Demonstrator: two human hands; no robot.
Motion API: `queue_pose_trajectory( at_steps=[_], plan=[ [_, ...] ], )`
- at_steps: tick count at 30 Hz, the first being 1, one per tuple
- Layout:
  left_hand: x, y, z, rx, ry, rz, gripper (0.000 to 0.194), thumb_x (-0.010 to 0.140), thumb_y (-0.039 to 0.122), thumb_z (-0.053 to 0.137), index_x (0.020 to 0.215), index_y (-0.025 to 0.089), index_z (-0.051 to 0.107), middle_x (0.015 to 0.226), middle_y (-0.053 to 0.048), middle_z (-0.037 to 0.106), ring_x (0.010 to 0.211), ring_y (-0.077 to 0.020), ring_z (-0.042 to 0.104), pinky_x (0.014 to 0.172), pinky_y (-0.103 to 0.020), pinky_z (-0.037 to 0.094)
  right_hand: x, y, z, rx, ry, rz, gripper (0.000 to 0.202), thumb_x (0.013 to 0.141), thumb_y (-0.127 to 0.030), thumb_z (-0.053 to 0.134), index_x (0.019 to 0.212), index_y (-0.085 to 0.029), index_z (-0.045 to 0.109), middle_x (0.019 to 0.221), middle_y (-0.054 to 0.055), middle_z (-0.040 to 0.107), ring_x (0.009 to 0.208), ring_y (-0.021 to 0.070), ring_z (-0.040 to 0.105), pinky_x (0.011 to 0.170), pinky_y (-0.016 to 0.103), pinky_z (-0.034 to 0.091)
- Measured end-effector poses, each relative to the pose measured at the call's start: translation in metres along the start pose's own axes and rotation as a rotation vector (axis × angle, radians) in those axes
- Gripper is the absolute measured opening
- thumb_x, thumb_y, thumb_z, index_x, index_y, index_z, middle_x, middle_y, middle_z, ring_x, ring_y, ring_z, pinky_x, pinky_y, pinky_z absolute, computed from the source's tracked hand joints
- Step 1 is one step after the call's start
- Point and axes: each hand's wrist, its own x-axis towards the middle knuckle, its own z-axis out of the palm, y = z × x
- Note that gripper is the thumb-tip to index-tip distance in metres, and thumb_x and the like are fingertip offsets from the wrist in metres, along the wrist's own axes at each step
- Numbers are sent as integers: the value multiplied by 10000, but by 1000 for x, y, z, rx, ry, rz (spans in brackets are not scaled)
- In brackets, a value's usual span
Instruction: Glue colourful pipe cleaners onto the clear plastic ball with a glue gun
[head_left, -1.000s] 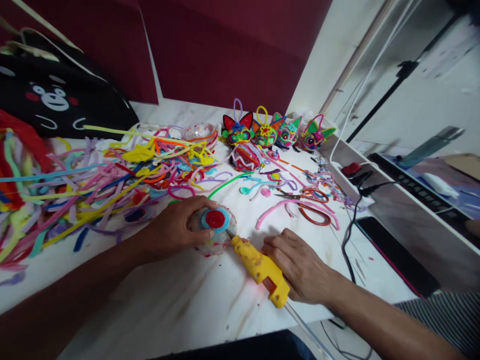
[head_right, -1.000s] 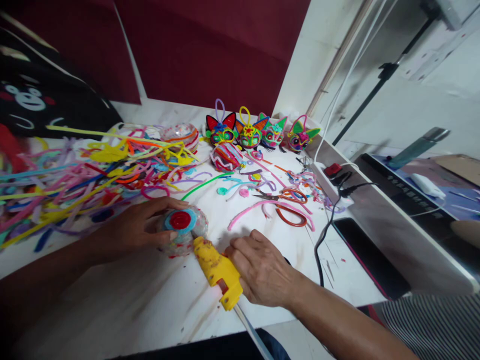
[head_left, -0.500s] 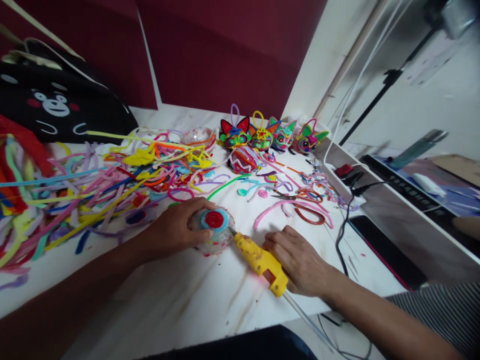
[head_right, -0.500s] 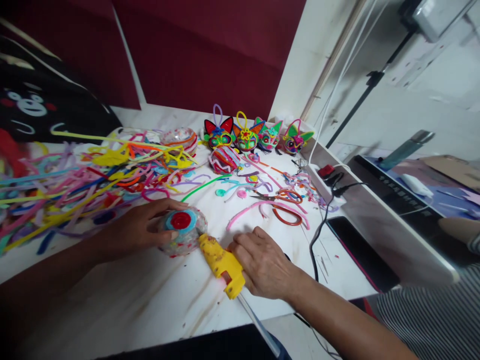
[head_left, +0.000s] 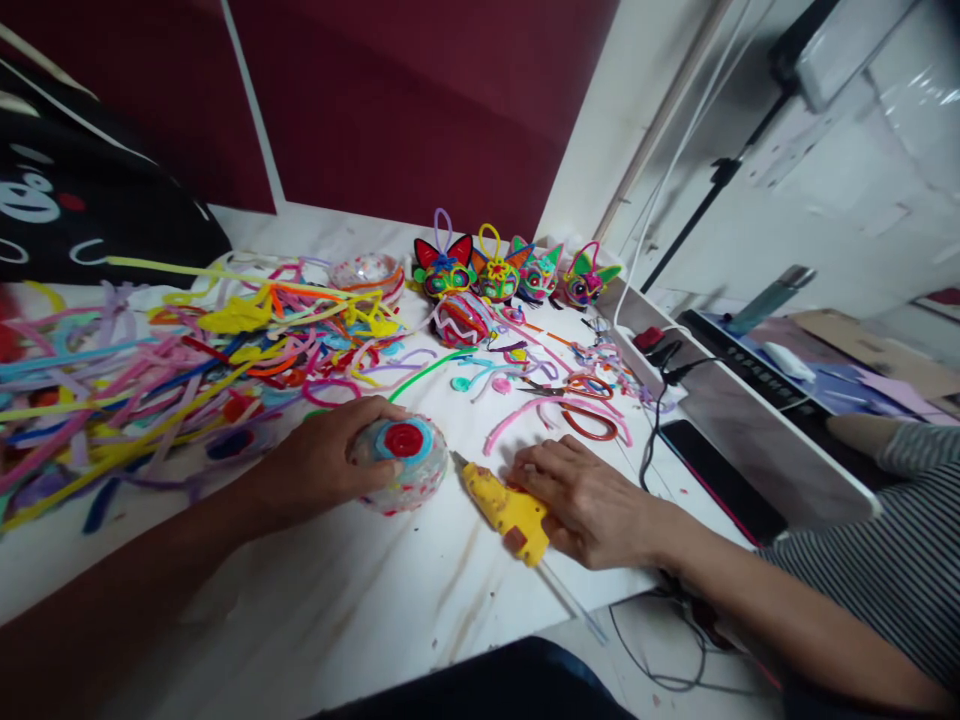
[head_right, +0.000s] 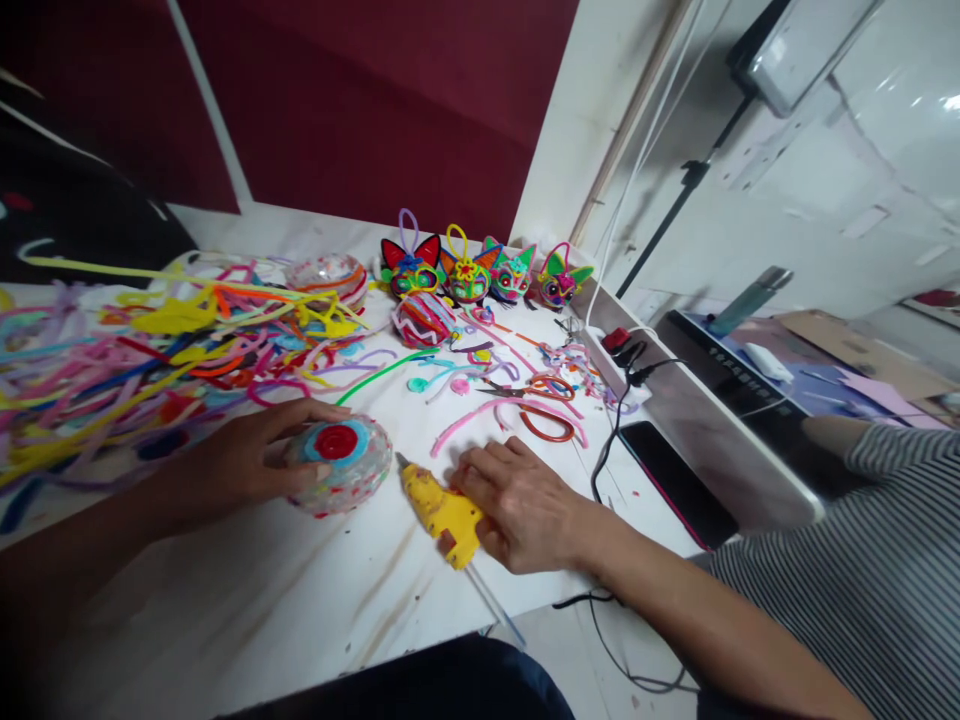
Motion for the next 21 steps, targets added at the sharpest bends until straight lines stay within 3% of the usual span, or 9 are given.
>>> queue_pose_trajectory(
  at_steps=[2, 6, 13, 17, 21],
  plan=[
    [1, 2, -1, -55, -46, -13, 565, 741, 531, 627, 1218, 233, 668, 1160, -49, 782, 1033, -308, 736, 883, -386, 602, 3, 4, -10, 55, -1, -5, 528, 829, -132, 603, 1354, -88, 650, 1329, 191, 665, 1169, 316, 628, 966, 460, 483],
    [3, 8, -3, -72, -51, -63, 574, 658, 528, 669, 1158, 247, 679, 1154, -60, 782, 1056, -357, 734, 864, -404, 603, 23, 22, -13, -77, 169, 2, 310, 966, -124, 547, 1235, -107, 700, 1285, 187, 696, 1171, 296, 625, 978, 428, 465],
    [2, 6, -1, -44, -29, -59, 585, 652, 533, 671, 1164, 251, 686, 1158, -67, 786, 1039, -351, 739, 873, -405, 588, 65, 50, 7, -172, 121, -5, 151, 1047, -190, 580, 1008, -136, 716, 1074, 158, 717, 981, 273, 624, 871, 406, 425],
    [2, 2, 3, 9, 36, -11, 547, 652, 517, 646, 1139, 273, 704, 1131, -33, 788, 1023, -330, 731, 829, -368, 563, 66, 43, 1, -123, 153, -15, 182, 1073, -169, 519, 986, -132, 674, 1032, 170, 715, 946, 269, 628, 861, 409, 452],
    [1, 8, 0, 24, 6, -17, 538, 646, 489, 625, 1130, 264, 692, 1142, -40, 785, 1040, -326, 727, 856, -377, 551, 65, 17, -10, 6, 205, -46, 168, 1101, -176, 475, 1040, -156, 630, 917, 77, 704, 798, 175, 647, 732, 285, 500]
  ],
)
